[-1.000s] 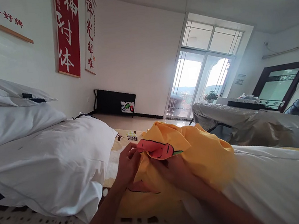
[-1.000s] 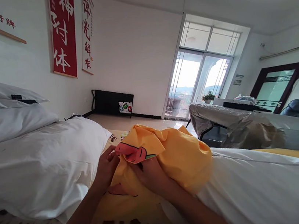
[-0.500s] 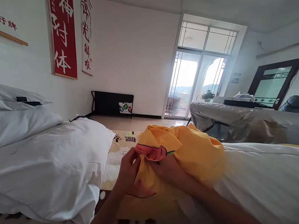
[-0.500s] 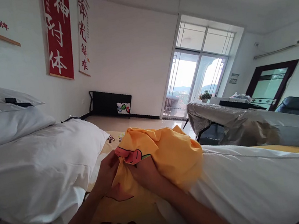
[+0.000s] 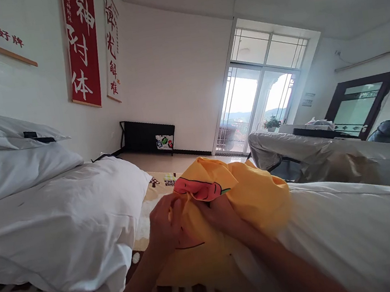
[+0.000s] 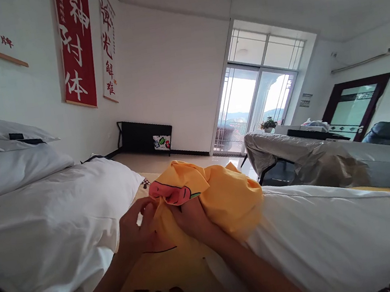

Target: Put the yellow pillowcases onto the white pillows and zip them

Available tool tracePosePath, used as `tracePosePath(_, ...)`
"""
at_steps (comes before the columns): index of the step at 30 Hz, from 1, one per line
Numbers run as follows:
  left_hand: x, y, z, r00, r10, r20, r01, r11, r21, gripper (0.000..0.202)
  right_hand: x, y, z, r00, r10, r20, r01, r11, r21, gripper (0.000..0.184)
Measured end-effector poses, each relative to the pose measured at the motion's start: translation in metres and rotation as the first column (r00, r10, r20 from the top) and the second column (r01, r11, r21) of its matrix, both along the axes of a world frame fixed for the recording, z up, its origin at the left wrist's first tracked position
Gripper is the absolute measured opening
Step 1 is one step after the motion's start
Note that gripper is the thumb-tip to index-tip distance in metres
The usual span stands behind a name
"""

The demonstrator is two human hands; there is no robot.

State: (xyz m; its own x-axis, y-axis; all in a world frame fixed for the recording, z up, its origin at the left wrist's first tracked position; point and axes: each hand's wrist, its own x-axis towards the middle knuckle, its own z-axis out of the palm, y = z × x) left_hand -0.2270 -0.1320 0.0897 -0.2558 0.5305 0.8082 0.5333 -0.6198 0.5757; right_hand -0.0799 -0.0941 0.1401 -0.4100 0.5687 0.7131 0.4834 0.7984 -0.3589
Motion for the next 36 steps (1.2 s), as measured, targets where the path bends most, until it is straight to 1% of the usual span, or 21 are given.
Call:
tracePosePath(2,0.001,-0.006,0.005,0.979,-0.178,-0.102,0.169,0.981,-0.092,0.018,0.002,0.001,0.004,0.999,-0.036,0.028,0.038,0.997,-0.067,0.024)
tracePosePath(3,0.002,-0.007,0.006,0.964,-0.238,-0.116,0.222,0.966,-0.135,0.020,0.002,0.001,0.006,0.998,-0.052,0.046,0.057,0.994,-0.098,0.025)
tracePosePath(5,0.002,-0.005,0.008,0.955,-0.293,-0.052,0.276,0.937,-0.215,0.019,0.001,0.002,0.008,0.996,-0.054,0.072,0.063,0.989,-0.133,0.024)
tracePosePath(7,0.003,0.000,0.007,0.958,-0.281,0.055,0.285,0.913,-0.291,0.017,-0.002,0.004,0.007,0.996,-0.032,0.081,0.042,0.991,-0.124,0.020)
tracePosePath(9,0.005,0.005,0.005,0.956,-0.258,0.142,0.292,0.893,-0.342,0.021,-0.005,0.007,0.004,0.994,-0.021,0.105,0.031,0.994,-0.102,0.017)
tracePosePath(11,0.007,0.009,0.001,0.955,-0.241,0.172,0.289,0.889,-0.355,0.024,-0.009,0.009,0.000,0.990,-0.019,0.142,0.029,0.997,-0.067,0.015)
tracePosePath(14,0.008,0.016,-0.006,0.961,-0.204,0.185,0.259,0.898,-0.356,0.020,-0.011,0.010,-0.004,0.978,0.000,0.207,0.008,0.999,-0.038,0.013)
tracePosePath(17,0.005,0.024,-0.011,0.957,-0.200,0.211,0.268,0.888,-0.373,0.016,-0.008,0.004,0.000,0.956,0.065,0.287,-0.052,0.997,-0.053,0.015)
tracePosePath(19,0.002,0.028,-0.012,0.945,-0.218,0.243,0.299,0.876,-0.379,0.016,-0.001,0.000,0.009,0.937,0.120,0.329,-0.105,0.993,-0.062,0.016)
tracePosePath(21,0.001,0.029,-0.012,0.947,-0.191,0.259,0.283,0.877,-0.387,0.019,0.013,0.000,0.024,0.939,0.110,0.324,-0.110,0.994,-0.021,0.016)
tracePosePath(22,0.000,0.029,-0.012,0.954,-0.161,0.255,0.254,0.883,-0.394,0.019,0.022,0.002,0.033,0.951,0.065,0.302,-0.076,0.997,0.024,0.016)
tracePosePath(24,-0.001,0.028,-0.011,0.965,-0.106,0.241,0.199,0.892,-0.405,0.017,0.046,0.013,0.052,0.969,-0.077,0.235,0.046,0.990,0.135,0.016)
tracePosePath(25,-0.001,0.028,-0.010,0.964,-0.097,0.247,0.194,0.894,-0.405,0.018,0.061,0.022,0.062,0.965,-0.152,0.212,0.114,0.977,0.179,0.018)
tracePosePath(27,-0.001,0.026,-0.008,0.946,-0.134,0.296,0.248,0.887,-0.389,0.024,0.091,0.041,0.078,0.933,-0.269,0.238,0.222,0.953,0.206,0.028)
tracePosePath(28,-0.002,0.024,-0.006,0.931,-0.166,0.326,0.287,0.883,-0.371,0.028,0.106,0.051,0.083,0.909,-0.305,0.284,0.263,0.949,0.176,0.035)
tracePosePath(29,-0.003,0.023,-0.005,0.916,-0.191,0.353,0.318,0.882,-0.349,0.030,0.120,0.060,0.087,0.886,-0.319,0.337,0.298,0.948,0.114,0.042)
tracePosePath(30,-0.004,0.021,-0.003,0.907,-0.200,0.370,0.329,0.886,-0.327,0.030,0.132,0.067,0.088,0.870,-0.303,0.388,0.322,0.947,0.019,0.049)
tracePosePath(31,-0.005,0.019,0.000,0.906,-0.189,0.380,0.315,0.898,-0.306,0.027,0.142,0.073,0.087,0.872,-0.252,0.420,0.321,0.942,-0.101,0.055)
tracePosePath(32,-0.007,0.016,0.002,0.909,-0.164,0.383,0.285,0.915,-0.285,0.023,0.150,0.077,0.084,0.891,-0.170,0.422,0.287,0.930,-0.232,0.060)
tracePosePath(34,-0.009,0.011,0.008,0.905,-0.127,0.406,0.243,0.938,-0.248,0.027,0.158,0.081,0.077,0.938,0.039,0.343,0.135,0.873,-0.468,0.064)
tracePosePath(36,-0.013,0.006,0.015,0.867,-0.172,0.468,0.305,0.926,-0.223,0.031,0.159,0.084,0.070,0.946,0.194,0.258,0.001,0.797,-0.605,0.065)
